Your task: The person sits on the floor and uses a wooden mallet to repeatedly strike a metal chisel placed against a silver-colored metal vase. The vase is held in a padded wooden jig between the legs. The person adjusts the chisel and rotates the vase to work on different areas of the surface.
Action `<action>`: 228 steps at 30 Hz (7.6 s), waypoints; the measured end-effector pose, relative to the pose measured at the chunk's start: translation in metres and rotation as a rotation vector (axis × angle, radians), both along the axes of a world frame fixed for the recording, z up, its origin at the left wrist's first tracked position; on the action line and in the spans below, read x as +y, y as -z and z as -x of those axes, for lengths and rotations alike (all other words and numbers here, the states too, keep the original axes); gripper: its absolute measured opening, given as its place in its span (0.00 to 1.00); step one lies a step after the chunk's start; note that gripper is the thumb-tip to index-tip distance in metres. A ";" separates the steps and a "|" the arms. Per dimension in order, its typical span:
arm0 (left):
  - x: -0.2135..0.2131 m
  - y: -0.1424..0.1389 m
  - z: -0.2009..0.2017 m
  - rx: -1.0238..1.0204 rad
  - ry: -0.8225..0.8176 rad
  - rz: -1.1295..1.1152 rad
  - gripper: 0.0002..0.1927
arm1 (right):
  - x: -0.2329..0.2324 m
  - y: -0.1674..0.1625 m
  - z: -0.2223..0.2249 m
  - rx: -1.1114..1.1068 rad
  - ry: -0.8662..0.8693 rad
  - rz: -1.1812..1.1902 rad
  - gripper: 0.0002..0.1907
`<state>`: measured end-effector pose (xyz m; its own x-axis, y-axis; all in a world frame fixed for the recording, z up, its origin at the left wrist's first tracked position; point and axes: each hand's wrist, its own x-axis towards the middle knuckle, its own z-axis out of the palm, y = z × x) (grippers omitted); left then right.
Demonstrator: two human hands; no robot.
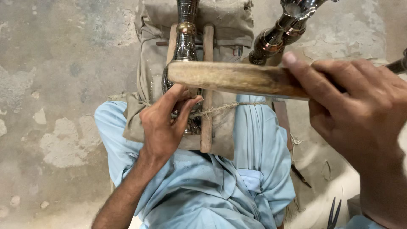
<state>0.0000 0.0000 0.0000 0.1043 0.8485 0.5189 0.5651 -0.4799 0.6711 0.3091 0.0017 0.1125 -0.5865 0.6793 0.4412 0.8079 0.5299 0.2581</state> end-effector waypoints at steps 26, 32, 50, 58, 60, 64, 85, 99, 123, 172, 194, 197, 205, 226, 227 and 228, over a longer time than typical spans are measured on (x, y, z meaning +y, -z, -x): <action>0.015 -0.038 -0.006 0.205 0.193 0.065 0.26 | -0.015 0.069 -0.033 0.392 0.127 0.243 0.35; 0.029 -0.039 -0.010 0.340 0.292 0.172 0.31 | -0.030 0.098 -0.022 0.712 0.141 0.332 0.33; 0.059 -0.059 -0.030 0.758 0.556 0.172 0.31 | -0.104 0.161 0.044 1.442 0.322 0.562 0.40; 0.065 -0.054 -0.032 0.867 0.617 0.066 0.34 | -0.121 0.172 0.061 1.533 0.376 0.667 0.36; 0.065 -0.054 -0.032 0.878 0.615 0.102 0.31 | -0.118 0.172 0.060 1.282 0.365 0.749 0.40; 0.061 -0.063 -0.015 0.475 0.571 0.130 0.28 | -0.104 0.170 0.054 1.225 0.392 0.807 0.33; 0.046 0.004 0.137 -0.769 0.356 0.986 0.41 | 0.079 0.106 0.132 1.436 -0.015 1.453 0.43; 0.057 0.024 0.156 -0.857 0.498 1.140 0.43 | 0.066 0.061 0.175 0.970 -0.351 0.823 0.46; 0.129 -0.054 0.099 -0.292 0.584 0.572 0.36 | 0.019 0.118 0.061 1.591 0.381 1.025 0.19; 0.117 -0.059 0.094 -0.274 0.480 0.551 0.30 | 0.076 -0.076 0.104 0.193 0.409 0.493 0.45; 0.145 -0.059 0.088 0.047 0.942 0.314 0.27 | -0.002 0.054 0.058 0.694 0.449 0.180 0.38; 0.145 -0.058 0.088 0.068 0.913 0.301 0.27 | -0.003 0.057 0.060 0.582 0.462 0.206 0.40; 0.149 -0.042 0.096 -0.073 0.766 0.309 0.29 | 0.014 0.035 0.065 0.424 0.310 0.541 0.39; 0.132 -0.031 0.104 -0.225 0.621 0.298 0.27 | 0.072 -0.050 0.089 0.259 0.299 0.344 0.41; 0.130 -0.031 0.106 -0.245 0.602 0.294 0.28 | 0.077 -0.053 0.090 0.311 0.278 0.392 0.39; 0.127 -0.032 0.107 -0.266 0.582 0.291 0.28 | 0.082 -0.056 0.091 0.363 0.256 0.440 0.38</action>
<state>-0.1071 0.1269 0.0319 0.4842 0.8017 0.3504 0.0697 -0.4346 0.8979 0.2184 0.0836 0.1684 -0.2465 0.9419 0.2282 0.9185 0.3022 -0.2550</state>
